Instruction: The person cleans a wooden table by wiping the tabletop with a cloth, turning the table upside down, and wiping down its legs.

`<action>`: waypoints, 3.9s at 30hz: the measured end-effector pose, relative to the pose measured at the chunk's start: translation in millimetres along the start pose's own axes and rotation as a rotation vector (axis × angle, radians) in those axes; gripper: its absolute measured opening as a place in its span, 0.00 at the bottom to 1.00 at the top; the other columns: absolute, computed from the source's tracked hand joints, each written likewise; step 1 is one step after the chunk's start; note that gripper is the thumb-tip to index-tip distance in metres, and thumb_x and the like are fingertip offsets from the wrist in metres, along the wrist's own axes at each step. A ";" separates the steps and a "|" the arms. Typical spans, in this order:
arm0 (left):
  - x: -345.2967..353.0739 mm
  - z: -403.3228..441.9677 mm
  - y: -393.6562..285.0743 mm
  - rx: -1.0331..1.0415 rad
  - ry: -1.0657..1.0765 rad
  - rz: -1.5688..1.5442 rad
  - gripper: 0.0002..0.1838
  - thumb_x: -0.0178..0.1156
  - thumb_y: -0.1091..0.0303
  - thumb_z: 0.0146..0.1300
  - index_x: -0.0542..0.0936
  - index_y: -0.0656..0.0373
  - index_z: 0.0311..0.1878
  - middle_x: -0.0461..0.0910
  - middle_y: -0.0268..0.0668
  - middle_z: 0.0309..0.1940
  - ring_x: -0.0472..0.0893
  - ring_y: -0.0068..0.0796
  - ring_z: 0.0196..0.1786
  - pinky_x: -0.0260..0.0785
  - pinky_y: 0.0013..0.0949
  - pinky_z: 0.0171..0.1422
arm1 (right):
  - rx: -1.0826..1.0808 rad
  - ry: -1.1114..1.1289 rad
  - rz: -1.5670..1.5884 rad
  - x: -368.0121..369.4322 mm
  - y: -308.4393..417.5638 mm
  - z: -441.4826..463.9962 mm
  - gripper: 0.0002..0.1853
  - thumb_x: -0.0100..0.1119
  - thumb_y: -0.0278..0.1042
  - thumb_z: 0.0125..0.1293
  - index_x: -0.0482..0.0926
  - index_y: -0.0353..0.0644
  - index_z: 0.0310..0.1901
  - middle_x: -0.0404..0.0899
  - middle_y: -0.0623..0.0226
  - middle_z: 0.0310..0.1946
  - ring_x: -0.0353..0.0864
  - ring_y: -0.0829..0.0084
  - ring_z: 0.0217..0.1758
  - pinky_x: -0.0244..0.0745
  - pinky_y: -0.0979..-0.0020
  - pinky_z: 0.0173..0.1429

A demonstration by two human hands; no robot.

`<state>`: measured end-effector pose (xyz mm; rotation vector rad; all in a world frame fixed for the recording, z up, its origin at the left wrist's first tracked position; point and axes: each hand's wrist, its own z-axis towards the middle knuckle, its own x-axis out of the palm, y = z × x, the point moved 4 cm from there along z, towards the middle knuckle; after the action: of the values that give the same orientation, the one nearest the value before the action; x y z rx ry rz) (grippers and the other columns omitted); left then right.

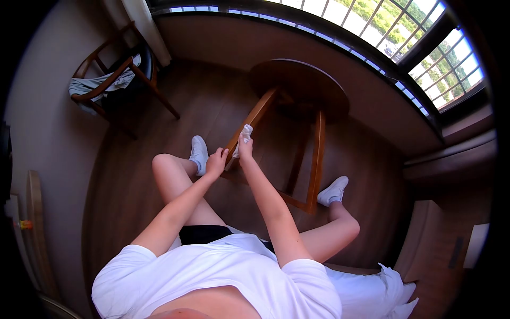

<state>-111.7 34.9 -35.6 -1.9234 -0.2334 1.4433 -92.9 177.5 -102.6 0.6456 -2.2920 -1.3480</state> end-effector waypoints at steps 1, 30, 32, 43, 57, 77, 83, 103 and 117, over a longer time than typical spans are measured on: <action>0.0 1.0 0.2 0.005 0.006 0.006 0.23 0.41 0.45 0.65 0.73 0.58 0.40 0.78 0.54 0.29 0.77 0.56 0.37 0.68 0.53 0.40 | 0.024 0.011 0.037 2.5 -6.8 -8.0 0.22 0.56 0.44 0.63 0.65 0.37 0.50 0.72 0.65 0.42 0.73 0.72 0.43 0.70 0.69 0.46; -0.6 -1.9 -7.6 0.115 -0.015 0.166 0.22 0.37 0.51 0.68 0.71 0.61 0.34 0.78 0.51 0.25 0.79 0.54 0.31 0.70 0.52 0.35 | -0.212 0.027 -0.713 11.8 12.9 -39.2 0.26 0.56 0.40 0.60 0.59 0.26 0.48 0.75 0.39 0.39 0.77 0.46 0.44 0.71 0.57 0.48; 0.2 -2.2 -6.1 0.118 -0.021 0.184 0.22 0.36 0.51 0.68 0.71 0.60 0.34 0.79 0.50 0.26 0.79 0.53 0.31 0.70 0.52 0.35 | -0.227 0.040 -0.743 17.0 6.6 -32.4 0.27 0.56 0.41 0.60 0.58 0.24 0.48 0.76 0.39 0.38 0.77 0.47 0.43 0.72 0.58 0.46; 3.2 4.5 -13.5 -0.014 0.063 0.166 0.22 0.34 0.51 0.68 0.70 0.59 0.39 0.79 0.50 0.32 0.79 0.54 0.37 0.70 0.52 0.41 | -0.249 0.170 -0.761 13.3 13.8 -25.4 0.32 0.55 0.43 0.61 0.53 0.20 0.50 0.75 0.37 0.40 0.76 0.46 0.45 0.72 0.58 0.47; 8.8 54.8 -90.5 0.008 0.059 0.301 0.12 0.48 0.63 0.60 0.76 0.56 0.42 0.79 0.46 0.38 0.78 0.47 0.43 0.68 0.46 0.48 | -0.181 0.159 -0.674 -40.0 94.4 -36.9 0.21 0.53 0.45 0.62 0.64 0.35 0.43 0.76 0.43 0.37 0.76 0.44 0.42 0.70 0.55 0.44; -120.2 64.7 -272.0 -0.465 0.798 -0.904 0.16 0.43 0.53 0.67 0.69 0.50 0.51 0.75 0.29 0.34 0.73 0.20 0.31 0.66 0.29 0.34 | -0.172 0.148 -0.007 -37.5 333.9 -94.8 0.16 0.48 0.41 0.67 0.66 0.41 0.50 0.72 0.66 0.40 0.71 0.77 0.43 0.68 0.72 0.47; -170.7 68.0 -292.1 -0.456 0.827 -1.095 0.14 0.42 0.58 0.68 0.72 0.55 0.47 0.76 0.31 0.35 0.76 0.23 0.34 0.69 0.31 0.36 | -0.170 0.185 0.010 -1.7 400.4 -134.2 0.14 0.46 0.42 0.68 0.68 0.40 0.46 0.72 0.68 0.36 0.72 0.78 0.37 0.70 0.74 0.43; -311.4 89.6 -312.9 -0.415 0.819 -1.126 0.09 0.50 0.62 0.63 0.75 0.55 0.40 0.78 0.33 0.34 0.77 0.28 0.38 0.69 0.39 0.45 | -0.040 0.180 0.264 70.1 458.2 -185.0 0.18 0.42 0.45 0.69 0.72 0.38 0.48 0.76 0.67 0.36 0.76 0.76 0.37 0.72 0.74 0.43; -353.0 115.1 -317.3 -0.373 0.585 -1.053 0.09 0.49 0.63 0.63 0.74 0.53 0.44 0.79 0.32 0.39 0.77 0.26 0.42 0.68 0.38 0.44 | -0.014 0.192 0.426 100.5 470.8 -152.2 0.28 0.35 0.58 0.69 0.71 0.39 0.51 0.77 0.67 0.41 0.76 0.73 0.43 0.71 0.72 0.48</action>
<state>-258.7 128.9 420.6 -1.9022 -1.0836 0.1407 -177.3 214.7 393.7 0.2467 -2.1080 -1.0494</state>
